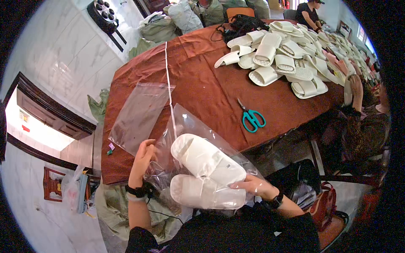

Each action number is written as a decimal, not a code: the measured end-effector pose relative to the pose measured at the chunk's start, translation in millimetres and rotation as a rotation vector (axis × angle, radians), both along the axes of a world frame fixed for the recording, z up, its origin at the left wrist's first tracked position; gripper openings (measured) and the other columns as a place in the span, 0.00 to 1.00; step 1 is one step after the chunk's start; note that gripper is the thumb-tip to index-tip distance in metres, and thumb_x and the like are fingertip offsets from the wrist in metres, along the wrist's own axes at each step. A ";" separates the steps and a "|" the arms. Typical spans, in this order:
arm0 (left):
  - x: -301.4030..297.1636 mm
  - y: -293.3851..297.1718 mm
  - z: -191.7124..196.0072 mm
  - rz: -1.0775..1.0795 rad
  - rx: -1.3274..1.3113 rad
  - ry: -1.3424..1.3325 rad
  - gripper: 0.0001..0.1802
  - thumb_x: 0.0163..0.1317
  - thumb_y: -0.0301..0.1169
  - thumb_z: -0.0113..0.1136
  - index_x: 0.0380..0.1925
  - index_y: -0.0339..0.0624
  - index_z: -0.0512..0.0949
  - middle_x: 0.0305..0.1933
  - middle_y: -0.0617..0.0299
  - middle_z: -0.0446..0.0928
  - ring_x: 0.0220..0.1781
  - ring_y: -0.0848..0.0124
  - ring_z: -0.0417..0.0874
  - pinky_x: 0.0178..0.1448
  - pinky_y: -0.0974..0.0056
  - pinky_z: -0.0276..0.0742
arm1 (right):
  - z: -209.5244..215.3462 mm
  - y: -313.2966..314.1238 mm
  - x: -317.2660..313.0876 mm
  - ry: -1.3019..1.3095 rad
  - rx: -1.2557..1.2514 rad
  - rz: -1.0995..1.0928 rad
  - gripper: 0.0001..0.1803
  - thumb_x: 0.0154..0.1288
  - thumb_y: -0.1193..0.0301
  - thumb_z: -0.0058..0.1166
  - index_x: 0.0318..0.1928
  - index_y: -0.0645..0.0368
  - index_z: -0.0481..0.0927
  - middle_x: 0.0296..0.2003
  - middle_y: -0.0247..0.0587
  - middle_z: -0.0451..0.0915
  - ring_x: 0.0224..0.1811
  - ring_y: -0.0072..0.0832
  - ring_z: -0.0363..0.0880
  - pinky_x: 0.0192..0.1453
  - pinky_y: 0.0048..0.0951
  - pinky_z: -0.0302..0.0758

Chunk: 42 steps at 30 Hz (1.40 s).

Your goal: The person is trimming excess thread from manufactured white slippers using scissors and then packing them into clear plastic bags.

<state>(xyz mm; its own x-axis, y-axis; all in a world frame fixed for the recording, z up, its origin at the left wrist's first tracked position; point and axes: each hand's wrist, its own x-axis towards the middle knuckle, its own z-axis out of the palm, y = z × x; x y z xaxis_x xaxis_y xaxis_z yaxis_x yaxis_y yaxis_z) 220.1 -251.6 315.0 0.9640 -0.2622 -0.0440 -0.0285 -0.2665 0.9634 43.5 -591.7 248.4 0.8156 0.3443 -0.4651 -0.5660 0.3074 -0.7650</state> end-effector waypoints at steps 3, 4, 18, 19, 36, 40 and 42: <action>3.7 -5.4 13.9 -0.100 0.095 0.106 0.08 0.66 0.30 0.54 0.38 0.35 0.75 0.22 0.70 0.73 0.21 0.83 0.70 0.25 0.76 0.62 | 2.0 3.2 3.5 -0.125 -0.098 0.129 0.24 0.63 0.72 0.55 0.58 0.65 0.70 0.52 0.39 0.76 0.53 0.24 0.73 0.58 0.27 0.69; 5.8 -5.4 7.9 -0.059 -0.006 0.059 0.08 0.66 0.30 0.54 0.36 0.36 0.76 0.21 0.70 0.72 0.20 0.83 0.68 0.24 0.77 0.60 | 3.7 8.8 3.3 -0.110 -0.056 0.094 0.24 0.63 0.72 0.55 0.58 0.65 0.70 0.52 0.39 0.76 0.53 0.24 0.73 0.58 0.27 0.70; 116.0 124.6 -36.6 0.829 -0.514 -0.244 0.09 0.66 0.37 0.51 0.30 0.45 0.74 0.18 0.73 0.63 0.12 0.82 0.57 0.12 0.74 0.54 | 6.1 -21.6 11.2 -0.296 0.091 -0.793 0.26 0.61 0.74 0.49 0.60 0.69 0.62 0.52 0.49 0.73 0.50 0.36 0.77 0.53 0.34 0.76; 120.6 132.7 -43.1 0.830 -0.522 -0.248 0.09 0.66 0.37 0.51 0.30 0.45 0.74 0.18 0.73 0.63 0.12 0.82 0.57 0.12 0.74 0.54 | 12.8 -30.0 12.3 -0.290 0.063 -0.839 0.26 0.61 0.74 0.49 0.60 0.69 0.62 0.52 0.50 0.73 0.50 0.37 0.77 0.53 0.35 0.76; 133.7 142.7 -97.6 1.081 -0.219 -0.264 0.21 0.56 0.16 0.42 0.52 0.37 0.57 0.49 0.48 0.66 0.35 0.63 0.74 0.20 0.65 0.72 | 30.4 2.4 62.8 -0.273 0.159 -0.597 0.26 0.63 0.76 0.49 0.61 0.68 0.62 0.55 0.49 0.72 0.54 0.35 0.75 0.58 0.33 0.73; 116.2 119.3 -71.0 1.001 -0.261 -0.277 0.28 0.53 0.14 0.41 0.57 0.36 0.54 0.56 0.48 0.63 0.39 0.63 0.75 0.26 0.65 0.75 | 31.3 20.7 81.4 -0.227 0.219 -0.508 0.26 0.62 0.75 0.50 0.60 0.68 0.64 0.54 0.47 0.73 0.53 0.33 0.76 0.55 0.32 0.74; 114.2 108.3 -73.8 0.937 -0.172 -0.251 0.28 0.53 0.14 0.42 0.57 0.35 0.55 0.54 0.49 0.65 0.39 0.63 0.75 0.27 0.66 0.75 | 32.0 29.2 94.4 -0.177 0.249 -0.445 0.25 0.62 0.74 0.51 0.60 0.68 0.64 0.53 0.46 0.74 0.50 0.33 0.78 0.54 0.31 0.76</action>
<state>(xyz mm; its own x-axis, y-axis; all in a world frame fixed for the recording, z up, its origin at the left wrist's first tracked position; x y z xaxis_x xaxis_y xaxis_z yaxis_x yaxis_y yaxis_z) 334.3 -143.3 241.3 0.7613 0.6289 0.1576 -0.0863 -0.1426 0.9860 137.9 -562.6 280.4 0.9664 0.0293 -0.2554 -0.2081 0.6724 -0.7104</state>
